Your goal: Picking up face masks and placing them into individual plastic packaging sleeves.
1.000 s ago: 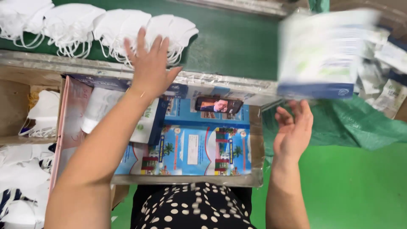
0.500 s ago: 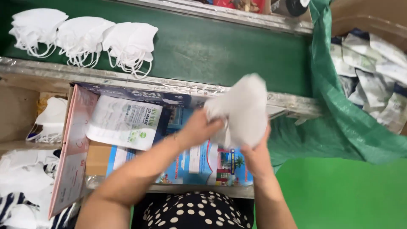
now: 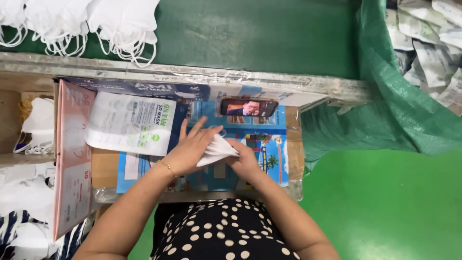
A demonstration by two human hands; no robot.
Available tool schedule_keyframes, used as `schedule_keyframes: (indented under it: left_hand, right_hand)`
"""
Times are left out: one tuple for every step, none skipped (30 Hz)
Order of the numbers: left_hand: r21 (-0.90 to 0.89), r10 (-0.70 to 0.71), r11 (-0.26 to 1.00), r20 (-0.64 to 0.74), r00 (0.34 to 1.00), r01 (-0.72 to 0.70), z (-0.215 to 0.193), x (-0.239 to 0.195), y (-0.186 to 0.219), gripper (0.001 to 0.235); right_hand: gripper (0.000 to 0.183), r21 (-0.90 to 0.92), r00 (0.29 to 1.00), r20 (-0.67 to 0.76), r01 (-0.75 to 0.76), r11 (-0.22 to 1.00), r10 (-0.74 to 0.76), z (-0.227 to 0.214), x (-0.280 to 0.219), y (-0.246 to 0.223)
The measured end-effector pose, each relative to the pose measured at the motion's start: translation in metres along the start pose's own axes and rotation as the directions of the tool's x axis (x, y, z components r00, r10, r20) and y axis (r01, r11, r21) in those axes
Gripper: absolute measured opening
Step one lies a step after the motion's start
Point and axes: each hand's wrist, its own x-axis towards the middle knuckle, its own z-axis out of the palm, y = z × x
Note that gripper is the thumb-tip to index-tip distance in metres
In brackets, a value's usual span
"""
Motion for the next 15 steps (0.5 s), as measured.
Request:
schedule_keyframes:
  left_hand:
    - [0.001,-0.047,0.999,-0.020,0.999,0.047,0.007,0.002,-0.002,0.091]
    - [0.001,-0.095,0.995,-0.038,0.995,0.095,0.014,0.003,-0.004,0.079]
    - [0.001,-0.096,0.995,-0.045,0.994,0.096,0.013,0.005,-0.001,0.079]
    - [0.079,-0.056,0.995,-0.086,0.995,0.062,0.012,0.007,0.003,0.079]
    - [0.147,-0.014,0.989,-0.115,0.993,0.031,0.015,0.007,0.009,0.079]
    - [0.138,-0.016,0.990,-0.115,0.993,0.032,0.019,0.006,0.013,0.079]
    - [0.084,-0.112,0.989,-0.144,0.983,0.125,0.017,0.008,0.011,0.075]
    - [0.026,-0.207,0.976,-0.168,0.964,0.214,0.015,0.011,0.009,0.071]
    - [0.032,-0.201,0.977,-0.166,0.966,0.209,0.010,0.013,0.016,0.071]
    - [0.060,-0.115,0.990,-0.197,0.974,0.129,0.006,0.016,0.022,0.082]
    - [0.076,-0.044,0.995,-0.223,0.974,0.062,0.006,0.012,0.033,0.093]
    - [0.068,-0.053,0.995,-0.215,0.975,0.069,0.011,0.009,0.029,0.093]
    - [0.095,-0.050,0.993,-0.185,0.981,0.069,0.015,0.010,0.026,0.095]
    - [0.121,-0.048,0.990,-0.154,0.987,0.068,0.018,0.011,0.023,0.098]
    - [0.135,-0.041,0.989,-0.167,0.985,0.064,0.015,0.013,0.020,0.098]
  right_hand:
    - [0.058,0.010,0.995,0.040,-0.091,0.996,0.091,-0.002,-0.008,0.003]
    - [0.053,0.015,0.980,0.082,-0.181,0.983,0.179,-0.004,-0.017,0.006]
    - [0.053,0.011,0.981,0.085,-0.177,0.984,0.175,-0.009,-0.007,-0.015]
    - [0.071,-0.005,0.998,0.070,0.005,1.000,-0.005,-0.013,0.002,-0.036]
    - [0.091,-0.025,0.983,0.064,0.175,0.984,-0.173,-0.018,0.005,-0.057]
    - [0.091,-0.028,0.984,0.067,0.167,0.985,-0.165,-0.019,0.000,-0.052]
    - [0.087,0.010,0.995,0.034,0.088,0.996,-0.089,-0.018,0.005,-0.047]
    - [0.082,0.052,1.000,0.005,0.010,0.999,-0.010,-0.018,0.010,-0.042]
    - [0.082,0.055,1.000,-0.003,0.013,0.998,-0.012,-0.018,0.010,-0.041]
    - [0.075,0.066,1.000,-0.023,-0.018,0.998,0.019,-0.017,0.010,-0.040]
    - [0.069,0.078,0.997,-0.029,-0.063,0.995,0.065,-0.015,0.002,-0.038]
    - [0.069,0.082,0.997,-0.023,-0.074,0.994,0.076,-0.012,-0.003,-0.026]
    - [0.057,-0.055,1.000,0.004,-0.014,0.998,0.014,-0.012,-0.005,-0.014]
    - [0.046,-0.190,0.998,0.040,0.051,0.981,-0.045,-0.013,-0.007,-0.003]
    - [0.046,-0.192,0.997,0.038,0.070,0.979,-0.064,-0.014,0.000,-0.008]
